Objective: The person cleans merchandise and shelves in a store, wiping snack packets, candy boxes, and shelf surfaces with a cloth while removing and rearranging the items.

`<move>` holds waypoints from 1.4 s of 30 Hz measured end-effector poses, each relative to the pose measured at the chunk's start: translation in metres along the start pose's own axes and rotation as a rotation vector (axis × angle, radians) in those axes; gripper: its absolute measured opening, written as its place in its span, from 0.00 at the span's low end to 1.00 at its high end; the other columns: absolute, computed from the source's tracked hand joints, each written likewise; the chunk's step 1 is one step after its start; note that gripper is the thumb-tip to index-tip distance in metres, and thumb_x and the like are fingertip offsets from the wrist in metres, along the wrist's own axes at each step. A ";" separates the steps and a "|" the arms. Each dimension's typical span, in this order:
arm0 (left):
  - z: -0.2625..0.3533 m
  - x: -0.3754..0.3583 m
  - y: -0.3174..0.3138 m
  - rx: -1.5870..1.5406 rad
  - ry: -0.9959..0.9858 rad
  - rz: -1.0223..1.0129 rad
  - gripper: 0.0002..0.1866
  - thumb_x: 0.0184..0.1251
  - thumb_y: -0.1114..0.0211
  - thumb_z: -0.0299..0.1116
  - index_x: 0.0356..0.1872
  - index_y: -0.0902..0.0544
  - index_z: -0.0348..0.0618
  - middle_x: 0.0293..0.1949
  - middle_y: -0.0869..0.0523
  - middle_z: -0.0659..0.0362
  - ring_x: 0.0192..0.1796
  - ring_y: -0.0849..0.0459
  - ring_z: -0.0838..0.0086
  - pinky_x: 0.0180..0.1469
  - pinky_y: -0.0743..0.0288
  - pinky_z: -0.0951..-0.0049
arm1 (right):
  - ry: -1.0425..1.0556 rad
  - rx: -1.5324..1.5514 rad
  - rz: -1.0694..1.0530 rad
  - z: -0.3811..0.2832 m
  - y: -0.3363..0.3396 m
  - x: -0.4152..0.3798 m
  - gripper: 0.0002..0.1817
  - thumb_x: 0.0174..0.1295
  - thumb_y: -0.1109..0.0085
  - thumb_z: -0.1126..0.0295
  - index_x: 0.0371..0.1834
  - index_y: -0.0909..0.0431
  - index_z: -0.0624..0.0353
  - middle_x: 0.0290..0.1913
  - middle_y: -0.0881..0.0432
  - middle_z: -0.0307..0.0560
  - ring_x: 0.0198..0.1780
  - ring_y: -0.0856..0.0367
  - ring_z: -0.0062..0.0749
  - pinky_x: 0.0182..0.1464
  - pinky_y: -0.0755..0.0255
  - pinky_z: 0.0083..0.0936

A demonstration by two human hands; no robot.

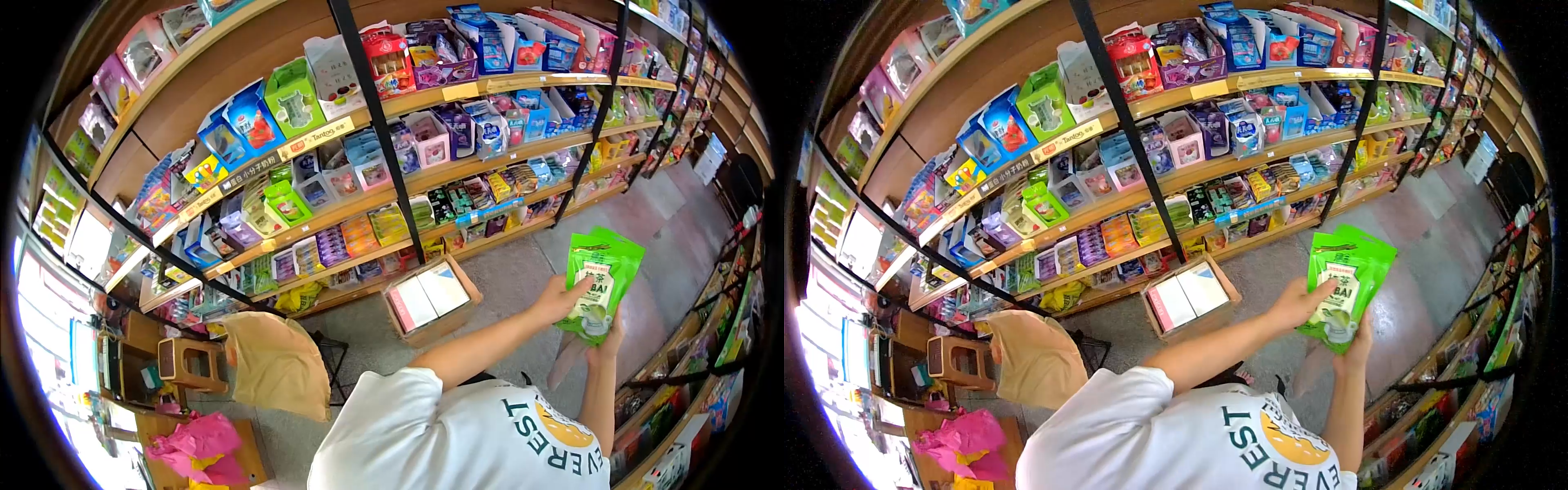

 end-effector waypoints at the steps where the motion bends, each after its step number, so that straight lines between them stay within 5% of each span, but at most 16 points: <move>1: 0.014 0.003 0.008 0.058 -0.090 0.058 0.18 0.63 0.45 0.44 0.41 0.22 0.36 0.34 0.19 0.61 0.35 0.23 0.82 0.36 0.28 0.80 | -0.034 -0.031 -0.037 0.007 0.006 0.012 0.23 0.65 0.65 0.56 0.57 0.37 0.57 0.54 0.29 0.45 0.53 0.29 0.35 0.54 0.34 0.32; 6: 0.014 0.000 0.055 0.137 -0.106 0.301 0.19 0.63 0.46 0.45 0.38 0.21 0.35 0.32 0.18 0.60 0.32 0.23 0.81 0.35 0.28 0.79 | -0.333 -0.028 -0.268 0.057 -0.001 0.056 0.23 0.62 0.62 0.58 0.54 0.33 0.61 0.50 0.26 0.48 0.49 0.26 0.36 0.52 0.32 0.34; 8: -0.002 -0.016 0.077 0.159 0.198 0.390 0.20 0.63 0.46 0.44 0.40 0.23 0.34 0.35 0.18 0.57 0.34 0.21 0.78 0.37 0.26 0.78 | -0.421 -0.005 -0.224 0.067 -0.011 0.060 0.19 0.60 0.56 0.66 0.53 0.33 0.62 0.49 0.26 0.50 0.48 0.24 0.36 0.50 0.30 0.33; 10: -0.010 -0.032 0.094 0.060 0.220 0.486 0.20 0.63 0.46 0.44 0.43 0.25 0.34 0.37 0.19 0.55 0.36 0.21 0.76 0.39 0.26 0.77 | -0.367 -0.284 -0.127 0.069 -0.012 0.075 0.20 0.53 0.49 0.77 0.52 0.33 0.64 0.48 0.25 0.51 0.47 0.24 0.35 0.47 0.28 0.31; 14: -0.023 -0.065 0.101 -0.271 0.123 0.603 0.21 0.64 0.46 0.40 0.50 0.31 0.34 0.41 0.20 0.55 0.41 0.21 0.74 0.44 0.26 0.75 | -0.265 -0.305 -0.422 0.084 -0.065 0.096 0.26 0.46 0.47 0.87 0.53 0.34 0.64 0.47 0.24 0.47 0.46 0.24 0.32 0.49 0.30 0.27; 18: -0.021 -0.107 0.108 -0.252 0.015 0.778 0.18 0.65 0.47 0.38 0.48 0.29 0.34 0.41 0.20 0.56 0.40 0.21 0.74 0.44 0.26 0.74 | 0.086 -0.804 -0.599 0.097 -0.095 0.104 0.28 0.39 0.39 0.83 0.49 0.33 0.63 0.45 0.24 0.45 0.48 0.26 0.32 0.51 0.34 0.26; 20: -0.011 -0.130 0.120 -0.139 -0.032 0.895 0.16 0.64 0.46 0.35 0.47 0.28 0.34 0.41 0.21 0.58 0.41 0.22 0.75 0.42 0.27 0.76 | 0.019 -0.985 -0.612 0.082 -0.116 0.088 0.29 0.37 0.33 0.72 0.46 0.31 0.62 0.43 0.24 0.49 0.46 0.25 0.37 0.49 0.34 0.28; 22: 0.001 -0.141 0.122 -0.057 0.015 0.923 0.15 0.64 0.46 0.34 0.46 0.27 0.34 0.40 0.20 0.58 0.39 0.21 0.75 0.42 0.27 0.75 | 0.401 -1.074 -0.663 0.070 -0.132 0.085 0.30 0.37 0.32 0.66 0.46 0.32 0.63 0.43 0.24 0.56 0.44 0.25 0.48 0.47 0.32 0.33; 24: 0.014 -0.147 0.137 0.146 0.122 0.941 0.15 0.64 0.46 0.34 0.47 0.27 0.35 0.41 0.21 0.58 0.40 0.22 0.75 0.42 0.28 0.76 | 0.470 -1.002 -0.626 0.037 -0.150 0.080 0.29 0.38 0.33 0.64 0.46 0.31 0.62 0.45 0.26 0.58 0.45 0.26 0.53 0.46 0.32 0.37; 25: 0.019 -0.146 0.152 0.224 0.043 0.972 0.16 0.65 0.48 0.34 0.49 0.29 0.35 0.45 0.23 0.56 0.44 0.23 0.73 0.45 0.28 0.73 | 0.729 -1.067 -0.654 0.025 -0.156 0.068 0.27 0.40 0.34 0.64 0.45 0.30 0.62 0.45 0.26 0.59 0.45 0.26 0.52 0.46 0.32 0.37; 27: 0.048 -0.116 0.124 0.307 0.030 0.789 0.18 0.67 0.52 0.35 0.53 0.33 0.34 0.47 0.25 0.55 0.48 0.25 0.70 0.50 0.29 0.67 | 0.881 -1.063 -0.694 0.024 -0.165 0.053 0.25 0.42 0.36 0.64 0.46 0.29 0.61 0.43 0.25 0.58 0.44 0.26 0.51 0.44 0.31 0.36; 31: 0.046 -0.138 0.158 0.365 0.015 0.892 0.17 0.66 0.49 0.39 0.45 0.27 0.32 0.39 0.22 0.57 0.39 0.24 0.77 0.39 0.29 0.76 | 0.561 -0.755 -0.866 0.032 -0.186 0.037 0.24 0.48 0.39 0.61 0.49 0.29 0.57 0.40 0.23 0.53 0.40 0.24 0.44 0.43 0.30 0.34; 32: 0.051 -0.124 0.153 0.388 0.044 0.778 0.17 0.65 0.48 0.38 0.43 0.26 0.32 0.38 0.21 0.58 0.37 0.24 0.78 0.37 0.30 0.77 | 0.102 -0.613 -0.803 0.057 -0.168 0.054 0.24 0.49 0.39 0.61 0.49 0.29 0.58 0.41 0.23 0.51 0.40 0.24 0.39 0.43 0.30 0.32; 34: 0.060 -0.093 0.127 0.418 0.069 0.636 0.16 0.65 0.47 0.37 0.42 0.25 0.31 0.37 0.21 0.58 0.36 0.24 0.79 0.36 0.31 0.79 | -0.317 -0.442 -0.697 0.066 -0.137 0.062 0.24 0.50 0.39 0.61 0.50 0.29 0.58 0.41 0.22 0.49 0.40 0.24 0.34 0.43 0.30 0.31; 37: 0.064 -0.069 0.100 0.526 0.089 0.445 0.14 0.63 0.44 0.35 0.37 0.22 0.32 0.32 0.19 0.60 0.32 0.25 0.81 0.34 0.32 0.80 | -0.171 -0.334 -0.877 0.031 -0.147 0.048 0.27 0.48 0.35 0.71 0.53 0.31 0.59 0.46 0.23 0.43 0.47 0.27 0.22 0.51 0.35 0.22; 42: 0.042 -0.037 0.070 0.723 0.251 0.193 0.16 0.62 0.43 0.35 0.44 0.26 0.31 0.40 0.21 0.59 0.38 0.25 0.78 0.39 0.32 0.78 | -0.113 -0.277 -0.841 0.000 -0.107 0.055 0.30 0.46 0.36 0.78 0.56 0.35 0.59 0.48 0.24 0.40 0.49 0.29 0.23 0.54 0.37 0.22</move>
Point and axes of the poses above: each hand's wrist, its own x-axis towards the middle knuckle, its own y-axis out of the back of the hand, z = x × y, the point moved 10 cm from there along x, towards the middle knuckle
